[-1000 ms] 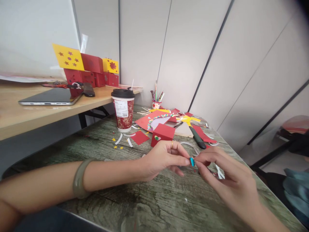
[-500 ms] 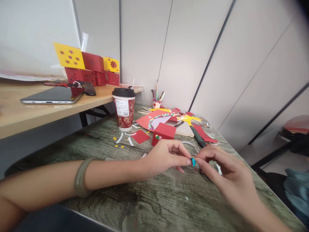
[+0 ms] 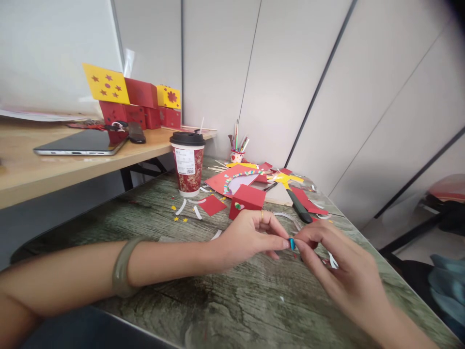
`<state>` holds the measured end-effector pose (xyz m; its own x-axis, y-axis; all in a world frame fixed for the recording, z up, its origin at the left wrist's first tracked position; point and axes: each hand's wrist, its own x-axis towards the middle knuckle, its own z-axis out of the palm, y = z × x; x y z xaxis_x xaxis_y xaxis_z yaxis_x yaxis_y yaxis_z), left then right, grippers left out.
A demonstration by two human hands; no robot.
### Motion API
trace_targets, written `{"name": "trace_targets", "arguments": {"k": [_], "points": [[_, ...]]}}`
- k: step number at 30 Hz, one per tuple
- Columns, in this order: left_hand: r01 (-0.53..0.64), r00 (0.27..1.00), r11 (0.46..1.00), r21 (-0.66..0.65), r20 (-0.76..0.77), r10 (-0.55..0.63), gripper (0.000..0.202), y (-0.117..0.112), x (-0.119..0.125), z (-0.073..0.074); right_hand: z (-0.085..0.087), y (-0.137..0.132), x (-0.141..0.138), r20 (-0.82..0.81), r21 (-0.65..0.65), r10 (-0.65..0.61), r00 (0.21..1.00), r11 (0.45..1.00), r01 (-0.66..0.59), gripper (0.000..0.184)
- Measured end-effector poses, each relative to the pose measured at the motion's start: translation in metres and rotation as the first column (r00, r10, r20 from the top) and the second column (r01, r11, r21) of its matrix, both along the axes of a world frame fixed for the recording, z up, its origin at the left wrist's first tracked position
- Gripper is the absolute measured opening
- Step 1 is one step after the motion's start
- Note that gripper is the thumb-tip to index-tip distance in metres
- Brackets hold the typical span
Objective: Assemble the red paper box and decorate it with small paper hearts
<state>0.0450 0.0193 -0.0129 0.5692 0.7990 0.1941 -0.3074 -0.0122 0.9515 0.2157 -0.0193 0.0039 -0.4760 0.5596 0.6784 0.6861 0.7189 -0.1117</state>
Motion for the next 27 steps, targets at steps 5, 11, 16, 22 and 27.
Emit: {"name": "trace_targets", "arguments": {"k": [5,11,16,22,27], "points": [[-0.004,1.000,1.000,-0.015,-0.022,0.004,0.014,-0.0013,-0.0002,0.0018,0.0012,0.0002,-0.0010,-0.005,-0.045,-0.006,1.000,0.999,0.006,0.007],[-0.015,1.000,1.000,-0.023,-0.028,0.014,0.012,-0.0017,-0.0008,0.0036,0.0050,-0.0003,0.0007,-0.119,-0.168,-0.043,0.992,0.985,0.023,0.011],[-0.022,0.999,1.000,-0.013,-0.029,0.022,0.018,-0.0015,-0.0018,0.0043,0.0054,0.0011,0.0000,-0.186,-0.214,-0.048,0.981,0.977,0.007,0.008],[-0.063,0.994,0.994,0.092,-0.086,0.071,0.015,-0.0026,-0.0030,0.0052,0.0051,0.0009,-0.0026,-0.135,-0.196,-0.023,0.991,0.981,-0.004,0.007],[-0.148,0.971,0.970,0.194,-0.158,0.179,0.010,-0.0055,-0.0035,0.0039,0.0045,-0.0001,-0.0043,-0.077,-0.120,-0.029,0.997,0.993,0.019,0.007]]}}
